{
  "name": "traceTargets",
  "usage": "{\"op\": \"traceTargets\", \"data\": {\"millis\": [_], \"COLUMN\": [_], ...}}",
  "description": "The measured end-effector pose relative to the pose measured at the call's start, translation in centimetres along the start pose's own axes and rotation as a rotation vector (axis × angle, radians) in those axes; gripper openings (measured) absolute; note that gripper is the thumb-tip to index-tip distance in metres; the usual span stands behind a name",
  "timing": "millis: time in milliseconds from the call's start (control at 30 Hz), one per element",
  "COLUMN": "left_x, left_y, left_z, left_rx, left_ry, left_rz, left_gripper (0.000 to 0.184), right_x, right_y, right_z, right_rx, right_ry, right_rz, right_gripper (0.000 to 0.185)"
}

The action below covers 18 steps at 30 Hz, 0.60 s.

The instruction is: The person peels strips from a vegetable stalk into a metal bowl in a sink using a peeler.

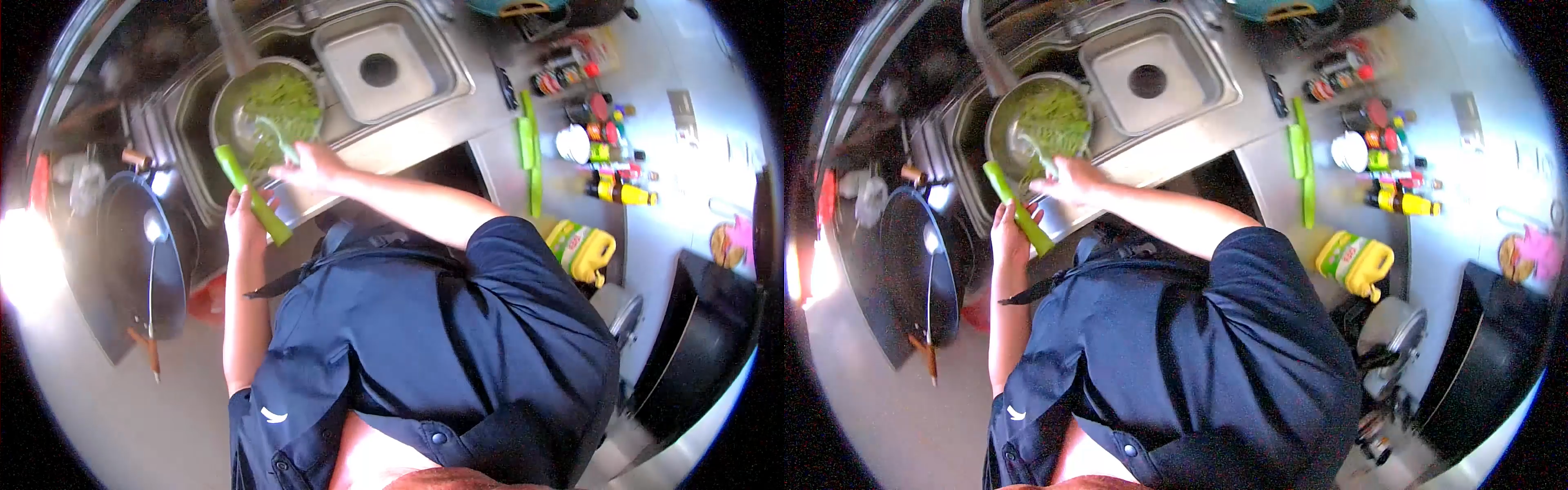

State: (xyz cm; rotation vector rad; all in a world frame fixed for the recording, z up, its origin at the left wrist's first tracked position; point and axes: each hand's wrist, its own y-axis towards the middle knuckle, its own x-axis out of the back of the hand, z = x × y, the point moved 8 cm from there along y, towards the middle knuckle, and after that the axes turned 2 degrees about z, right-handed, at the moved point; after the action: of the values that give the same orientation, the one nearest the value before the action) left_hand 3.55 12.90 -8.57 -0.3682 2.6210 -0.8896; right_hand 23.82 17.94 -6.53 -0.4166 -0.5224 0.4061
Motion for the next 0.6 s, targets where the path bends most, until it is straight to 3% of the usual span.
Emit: {"op": "traceTargets", "data": {"millis": [67, 100, 200, 300, 333, 367, 400, 600], "left_x": [-3.1, -5.4, -11.9, -17.1, -19.1, -22.0, -23.7, -26.5], "left_y": [1.0, 1.1, 0.2, 0.7, -0.2, -2.9, -3.2, -4.1], "left_z": [-0.1, -0.3, 0.0, 2.8, 3.5, 2.8, 3.6, 3.9], "left_rx": [-0.014, -0.071, -0.023, -0.009, 0.012, 0.067, 0.089, 0.133], "left_ry": [-0.059, -0.071, 0.048, 0.187, 0.187, 0.274, 0.269, 0.444], "left_rz": [0.133, 0.162, 0.228, 0.439, 0.47, 0.508, 0.624, 0.714], "left_gripper": [0.024, 0.023, 0.026, 0.045, 0.051, 0.044, 0.054, 0.066], "right_x": [0.0, 0.5, 3.6, 7.0, 8.5, 9.7, 11.2, 20.9], "right_y": [-2.0, -3.0, -5.7, -8.1, -9.2, -10.2, -11.5, -23.3], "right_z": [-0.1, -0.6, -1.9, -4.5, -5.3, -7.1, -8.9, -20.4], "right_rx": [0.149, 0.182, 0.151, 0.039, 0.134, 0.094, 0.056, -0.309], "right_ry": [0.15, 0.081, 0.176, 0.195, 0.184, 0.263, 0.341, -0.03], "right_rz": [-0.027, -0.112, -0.264, -0.396, -0.556, -0.579, -0.599, -0.971], "right_gripper": [0.064, 0.064, 0.061, 0.055, 0.048, 0.046, 0.043, 0.04]}}
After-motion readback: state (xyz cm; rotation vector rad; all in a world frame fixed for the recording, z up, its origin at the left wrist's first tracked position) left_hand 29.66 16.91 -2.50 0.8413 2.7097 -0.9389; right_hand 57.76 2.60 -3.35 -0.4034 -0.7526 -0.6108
